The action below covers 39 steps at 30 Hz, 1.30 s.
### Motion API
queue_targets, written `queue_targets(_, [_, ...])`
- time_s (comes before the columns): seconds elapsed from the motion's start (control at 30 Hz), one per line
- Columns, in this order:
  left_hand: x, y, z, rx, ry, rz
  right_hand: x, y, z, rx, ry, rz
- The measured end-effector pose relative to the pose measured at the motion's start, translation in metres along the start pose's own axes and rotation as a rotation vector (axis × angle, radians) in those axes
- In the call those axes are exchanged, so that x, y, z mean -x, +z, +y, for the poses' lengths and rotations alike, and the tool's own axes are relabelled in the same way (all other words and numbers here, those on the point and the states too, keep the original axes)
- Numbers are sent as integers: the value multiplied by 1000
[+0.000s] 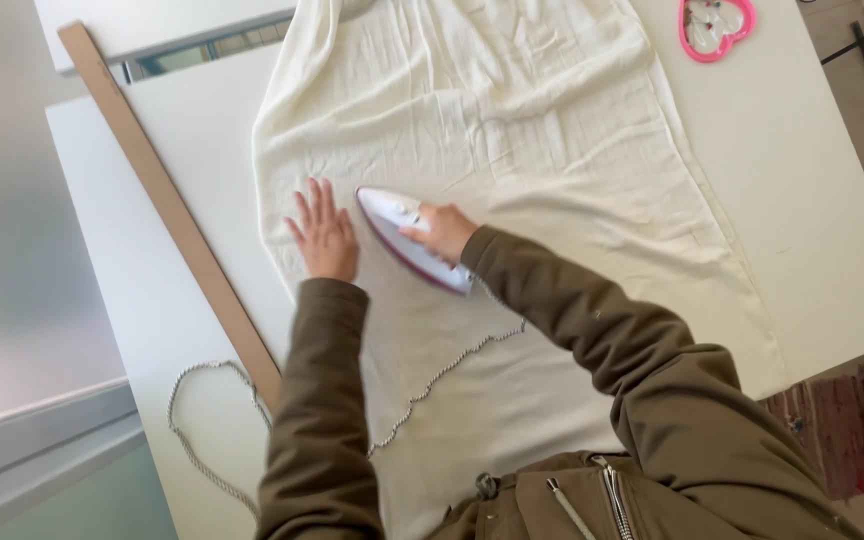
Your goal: The recorder is ironing a piece of white fabric on a table.
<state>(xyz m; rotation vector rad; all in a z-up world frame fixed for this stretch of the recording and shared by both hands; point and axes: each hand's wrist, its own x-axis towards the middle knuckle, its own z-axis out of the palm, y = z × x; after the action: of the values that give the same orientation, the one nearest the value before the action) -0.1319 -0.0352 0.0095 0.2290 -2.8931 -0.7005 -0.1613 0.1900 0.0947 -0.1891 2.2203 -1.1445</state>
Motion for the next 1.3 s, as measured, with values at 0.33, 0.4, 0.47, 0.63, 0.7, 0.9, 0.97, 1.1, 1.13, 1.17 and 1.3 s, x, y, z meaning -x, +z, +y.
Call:
queue_targets(0.33, [23, 19, 39, -199, -22, 124, -54, -45, 6, -148, 49, 146])
queue_targets(0.4, [19, 26, 36, -214, 5, 152, -43, -44, 12, 20, -11, 58])
queue_targets(0.47, [14, 26, 36, -222, 1, 135, -59, -49, 25, -3, -25, 90])
queue_targets(0.63, [20, 13, 45, -174, -15, 111, -65, -62, 18, -39, -34, 178])
queue_targets(0.7, [18, 19, 41, -231, -36, 100, -41, -60, 8, -21, 1, 65])
queue_targets(0.9, [21, 15, 43, -194, -23, 99, -78, -74, 33, -144, 54, 172])
queue_targets(0.97, [19, 14, 43, -213, -28, 86, -50, -72, 20, -105, 48, 135])
queue_targets(1.1, [19, 15, 42, -229, -32, 81, -68, -80, 45, -34, 68, 160])
queue_targets(1.13, [23, 16, 42, -230, -32, 76, -63, -79, 42, -36, 71, 158])
queue_targets(1.17, [27, 16, 42, -227, -32, 77, -57, -79, 39, -103, 89, 180])
queue_targets(1.3, [19, 17, 42, -239, -41, 81, -40, -56, 33, -26, 66, 46])
